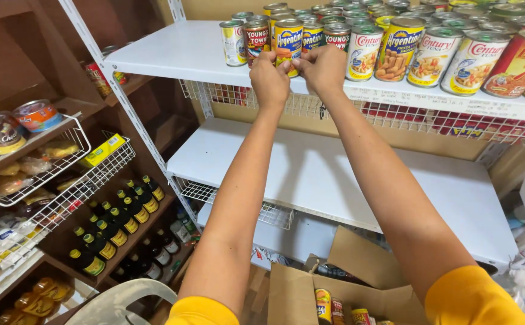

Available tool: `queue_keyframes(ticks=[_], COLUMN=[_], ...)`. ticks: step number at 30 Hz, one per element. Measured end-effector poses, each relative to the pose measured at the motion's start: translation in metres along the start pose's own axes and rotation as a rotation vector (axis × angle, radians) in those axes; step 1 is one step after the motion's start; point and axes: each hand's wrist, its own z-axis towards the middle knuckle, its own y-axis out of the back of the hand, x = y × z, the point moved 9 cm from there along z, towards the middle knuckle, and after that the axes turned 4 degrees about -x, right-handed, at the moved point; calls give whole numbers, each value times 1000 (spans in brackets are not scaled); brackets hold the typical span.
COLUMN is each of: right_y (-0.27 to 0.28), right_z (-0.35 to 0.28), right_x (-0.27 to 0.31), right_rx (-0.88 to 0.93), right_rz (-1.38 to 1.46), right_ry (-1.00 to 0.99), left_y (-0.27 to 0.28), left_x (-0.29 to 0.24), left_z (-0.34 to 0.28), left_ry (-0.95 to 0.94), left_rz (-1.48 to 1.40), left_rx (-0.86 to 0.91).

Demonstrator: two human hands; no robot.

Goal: Stocking various canned food items onto shelves from a cardboard box.

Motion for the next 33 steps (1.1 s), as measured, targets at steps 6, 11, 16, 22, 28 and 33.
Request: queue_keyframes(ticks=[6,11,16,22,28,33], right_y=[-2,-1,-2,-9,-16,-18], right_z=[5,2,1,-1,-4,-4], right_x=[2,7,13,19,22,23], right_rx=[8,16,14,-16,-34,-39], right_rz=[-133,-207,-247,-366,-410,-436], right_ry=[-69,-156,-174,-139,-121,-105], left_y=[-4,-5,-5,-10,-17,-15], left_x=[5,5,6,8,12,9], left_z=[4,9,13,20,25,24], left_ry=[27,63,141,171,167,174], left_rz=[16,54,97,230,348,369], left_rx=[14,24,60,111,142,142])
